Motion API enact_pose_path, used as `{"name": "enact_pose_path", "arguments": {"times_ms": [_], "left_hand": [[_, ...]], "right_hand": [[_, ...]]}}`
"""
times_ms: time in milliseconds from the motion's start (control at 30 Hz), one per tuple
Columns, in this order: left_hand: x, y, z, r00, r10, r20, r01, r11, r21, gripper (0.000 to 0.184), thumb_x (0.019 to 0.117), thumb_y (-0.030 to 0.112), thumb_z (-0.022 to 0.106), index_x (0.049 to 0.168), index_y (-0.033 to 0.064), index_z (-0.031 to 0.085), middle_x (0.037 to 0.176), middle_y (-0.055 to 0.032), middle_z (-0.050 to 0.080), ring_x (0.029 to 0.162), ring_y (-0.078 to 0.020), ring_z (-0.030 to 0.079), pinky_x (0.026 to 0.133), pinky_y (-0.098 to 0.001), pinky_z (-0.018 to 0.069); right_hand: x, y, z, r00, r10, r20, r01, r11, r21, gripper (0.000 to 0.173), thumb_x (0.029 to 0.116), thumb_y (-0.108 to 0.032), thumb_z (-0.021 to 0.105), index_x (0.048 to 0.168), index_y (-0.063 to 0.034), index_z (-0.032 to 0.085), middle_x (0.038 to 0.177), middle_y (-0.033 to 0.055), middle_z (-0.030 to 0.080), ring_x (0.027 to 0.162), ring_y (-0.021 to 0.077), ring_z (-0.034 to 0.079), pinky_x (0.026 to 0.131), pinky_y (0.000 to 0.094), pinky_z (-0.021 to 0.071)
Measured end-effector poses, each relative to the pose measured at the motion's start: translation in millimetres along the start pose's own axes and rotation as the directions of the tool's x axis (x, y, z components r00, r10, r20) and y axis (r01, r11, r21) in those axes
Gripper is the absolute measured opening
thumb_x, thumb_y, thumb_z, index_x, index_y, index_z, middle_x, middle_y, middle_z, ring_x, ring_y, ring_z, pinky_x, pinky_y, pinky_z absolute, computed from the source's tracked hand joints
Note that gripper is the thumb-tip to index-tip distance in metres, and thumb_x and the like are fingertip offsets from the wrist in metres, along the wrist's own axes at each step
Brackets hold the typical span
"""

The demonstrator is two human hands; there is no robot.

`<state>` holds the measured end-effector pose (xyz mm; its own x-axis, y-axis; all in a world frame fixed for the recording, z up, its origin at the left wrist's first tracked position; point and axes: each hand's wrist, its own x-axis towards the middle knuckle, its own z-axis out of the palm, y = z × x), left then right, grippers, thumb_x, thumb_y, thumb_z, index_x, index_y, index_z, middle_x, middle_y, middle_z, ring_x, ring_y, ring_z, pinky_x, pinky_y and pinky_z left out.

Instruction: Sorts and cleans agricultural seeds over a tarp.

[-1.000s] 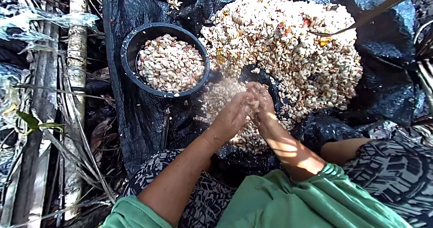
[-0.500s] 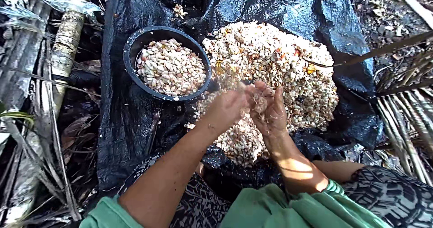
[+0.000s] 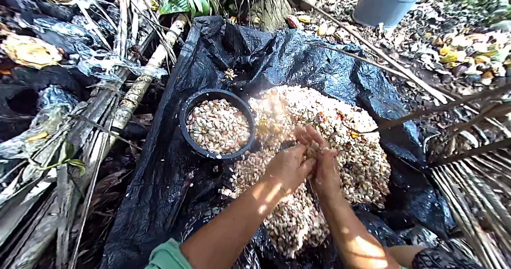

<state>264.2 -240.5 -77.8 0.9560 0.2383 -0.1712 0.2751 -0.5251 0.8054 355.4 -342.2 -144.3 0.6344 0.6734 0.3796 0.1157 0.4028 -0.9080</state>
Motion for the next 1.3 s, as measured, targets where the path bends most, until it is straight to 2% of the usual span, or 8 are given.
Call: {"name": "enact_pose_path", "arguments": {"times_ms": [67, 200, 367, 467, 600, 833, 1033, 1300], "left_hand": [[1.8, 4.5, -3.9, 0.998, 0.053, -0.023, -0.054, 0.995, -0.082, 0.04, 0.107, 0.029, 0.052, 0.132, -0.001, 0.061, 0.122, -0.021, 0.067, 0.115, -0.0317, 0.065, 0.103, -0.0531, 0.0486], [2.8, -4.4, -1.2, 0.995, 0.101, 0.007, -0.097, 0.974, -0.206, 0.036, 0.107, 0.023, 0.051, 0.131, -0.0019, 0.061, 0.121, -0.0202, 0.067, 0.114, -0.0286, 0.065, 0.103, -0.0499, 0.0484], [3.9, -21.4, 3.7, 0.998, 0.051, -0.032, -0.059, 0.933, -0.356, 0.03, 0.1064, 0.019, 0.051, 0.126, -0.0017, 0.062, 0.116, -0.0175, 0.068, 0.109, -0.0242, 0.066, 0.1, -0.0461, 0.0502], [-0.1, -32.3, -1.6, 0.99, 0.034, -0.135, -0.072, 0.955, -0.287, 0.031, 0.1065, 0.022, 0.051, 0.126, 0.0014, 0.065, 0.116, -0.0151, 0.07, 0.109, -0.0243, 0.067, 0.099, -0.0482, 0.0511], [-11.8, -37.7, -8.5, 0.958, 0.076, -0.278, -0.04, 0.99, 0.133, 0.03, 0.1038, 0.018, 0.052, 0.123, 0.0024, 0.069, 0.118, -0.0176, 0.071, 0.108, -0.0337, 0.069, 0.092, -0.0546, 0.0538], [-25.3, -35.0, -14.7, 0.978, -0.059, -0.2, 0.101, 0.973, 0.205, 0.029, 0.1036, 0.015, 0.051, 0.123, 0.0001, 0.065, 0.118, -0.0205, 0.069, 0.108, -0.0374, 0.068, 0.09, -0.0559, 0.0534], [-27.1, -38.9, -11.0, 0.976, -0.196, -0.094, 0.211, 0.958, 0.194, 0.031, 0.1047, 0.018, 0.052, 0.127, 0.0009, 0.063, 0.124, -0.021, 0.067, 0.115, -0.0381, 0.065, 0.096, -0.057, 0.0505], [-25.8, -42.3, 2.3, 0.981, -0.194, 0.027, 0.182, 0.953, 0.243, 0.032, 0.1051, 0.023, 0.052, 0.127, 0.0018, 0.063, 0.122, -0.0225, 0.067, 0.115, -0.0411, 0.064, 0.096, -0.0616, 0.0492]], "right_hand": [[5.3, -0.7, -2.6, 0.997, -0.071, 0.015, 0.071, 0.997, -0.042, 0.091, 0.0958, -0.076, 0.037, 0.138, 0.0024, 0.054, 0.146, 0.0155, 0.057, 0.139, 0.0217, 0.052, 0.114, 0.0382, 0.0445], [7.5, 6.9, -10.7, 0.984, -0.149, 0.098, 0.162, 0.978, -0.135, 0.068, 0.1012, -0.067, 0.038, 0.128, -0.0101, 0.063, 0.145, 0.0094, 0.06, 0.142, 0.0206, 0.05, 0.118, 0.0385, 0.0407], [11.1, 28.7, 1.1, 0.987, -0.158, -0.005, 0.157, 0.985, -0.064, 0.055, 0.1016, -0.061, 0.048, 0.12, -0.0123, 0.067, 0.126, 0.0066, 0.071, 0.124, 0.0205, 0.064, 0.108, 0.0373, 0.0512], [10.2, 38.7, 9.4, 0.972, -0.223, -0.076, 0.207, 0.962, -0.18, 0.031, 0.1012, -0.049, 0.058, 0.114, -0.0224, 0.068, 0.107, -0.0128, 0.069, 0.1, -0.0006, 0.065, 0.089, 0.0195, 0.0555], [9.2, 34.3, 17.1, 0.995, -0.098, -0.033, 0.086, 0.963, -0.256, 0.031, 0.0947, -0.039, 0.07, 0.105, -0.0112, 0.06, 0.078, -0.0143, 0.061, 0.066, -0.0065, 0.057, 0.06, 0.0142, 0.0507], [1.3, 35.0, 35.1, 0.997, 0.072, 0.033, -0.063, 0.972, -0.225, 0.012, 0.0999, -0.023, 0.054, 0.095, -0.0126, 0.054, 0.074, -0.0122, 0.053, 0.062, -0.0044, 0.052, 0.057, 0.0155, 0.0475], [-4.9, 37.4, 43.6, 0.983, 0.184, -0.024, -0.181, 0.926, -0.332, 0.02, 0.0974, -0.015, 0.043, 0.092, -0.0035, 0.059, 0.08, -0.0051, 0.055, 0.069, -0.0025, 0.054, 0.064, 0.0172, 0.0486], [-36.5, 42.9, 37.2, 0.902, 0.424, -0.088, -0.415, 0.904, 0.1, 0.022, 0.1056, -0.017, 0.035, 0.097, -0.0118, 0.055, 0.063, -0.0073, 0.057, 0.05, 0.0003, 0.054, 0.048, 0.0171, 0.0478]]}}
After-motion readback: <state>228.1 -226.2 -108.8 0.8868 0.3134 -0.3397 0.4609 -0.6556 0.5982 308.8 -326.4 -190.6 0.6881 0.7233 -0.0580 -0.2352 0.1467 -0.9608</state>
